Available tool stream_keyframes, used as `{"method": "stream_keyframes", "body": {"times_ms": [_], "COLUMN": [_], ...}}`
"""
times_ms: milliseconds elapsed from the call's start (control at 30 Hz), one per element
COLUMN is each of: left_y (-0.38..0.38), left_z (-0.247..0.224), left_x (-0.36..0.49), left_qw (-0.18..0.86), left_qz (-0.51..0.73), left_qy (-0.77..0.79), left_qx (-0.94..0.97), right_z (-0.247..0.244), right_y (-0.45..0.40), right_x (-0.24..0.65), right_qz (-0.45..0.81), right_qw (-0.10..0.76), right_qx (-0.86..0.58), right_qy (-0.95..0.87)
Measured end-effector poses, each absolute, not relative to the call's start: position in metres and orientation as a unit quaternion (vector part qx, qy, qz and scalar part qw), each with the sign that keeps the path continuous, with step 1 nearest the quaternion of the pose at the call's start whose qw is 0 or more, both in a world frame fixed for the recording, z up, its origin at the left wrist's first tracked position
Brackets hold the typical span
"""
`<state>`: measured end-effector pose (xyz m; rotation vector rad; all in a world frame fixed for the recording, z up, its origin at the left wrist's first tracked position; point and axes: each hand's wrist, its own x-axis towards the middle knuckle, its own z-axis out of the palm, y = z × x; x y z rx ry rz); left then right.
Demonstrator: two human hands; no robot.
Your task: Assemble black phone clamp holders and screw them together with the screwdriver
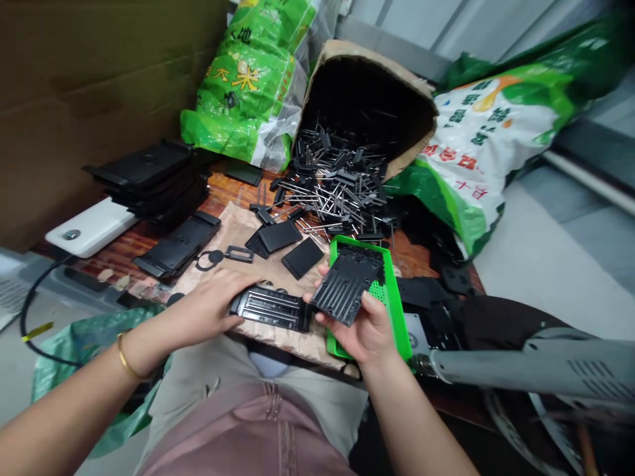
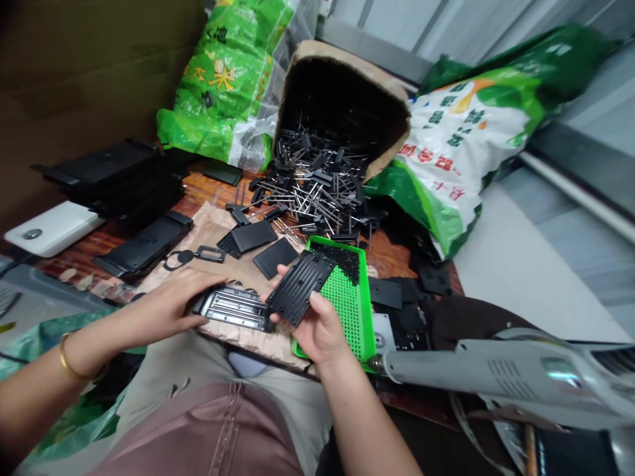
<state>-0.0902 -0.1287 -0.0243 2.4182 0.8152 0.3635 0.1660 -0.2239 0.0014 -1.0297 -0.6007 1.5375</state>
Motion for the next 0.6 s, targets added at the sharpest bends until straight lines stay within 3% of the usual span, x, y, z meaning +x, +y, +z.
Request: {"method": "stream_keyframes", "body": {"times_ms": [233,400,500,600], "left_y": [-0.144,-0.164,-0.162,-0.155], "left_z": [-0.004,-0.005,-0.007,-0.008], "left_x": [-0.065,-0.031,-0.027,-0.033], "left_qw": [0.255,0.293,0.414,0.614], "left_qz": [0.262,0.352,0.363,0.318], "left_qy": [0.252,0.205,0.298,0.391], "left_qx": [0.896,0.865,0.780,0.607], "right_z": [-0.005,-0.007,-0.007,-0.003], "right_y": [-0.219,-0.214,-0.219,-0.229], "right_x": [0.147,0.123,0.129,0.149], "right_qz": [0.644,0.612,0.591,0.381], "right_qw": [0.604,0.572,0.506,0.486], "right_qx": [-0.419,-0.476,-0.535,-0.631], "right_qy": [-0.209,-0.269,-0.329,-0.469]}}
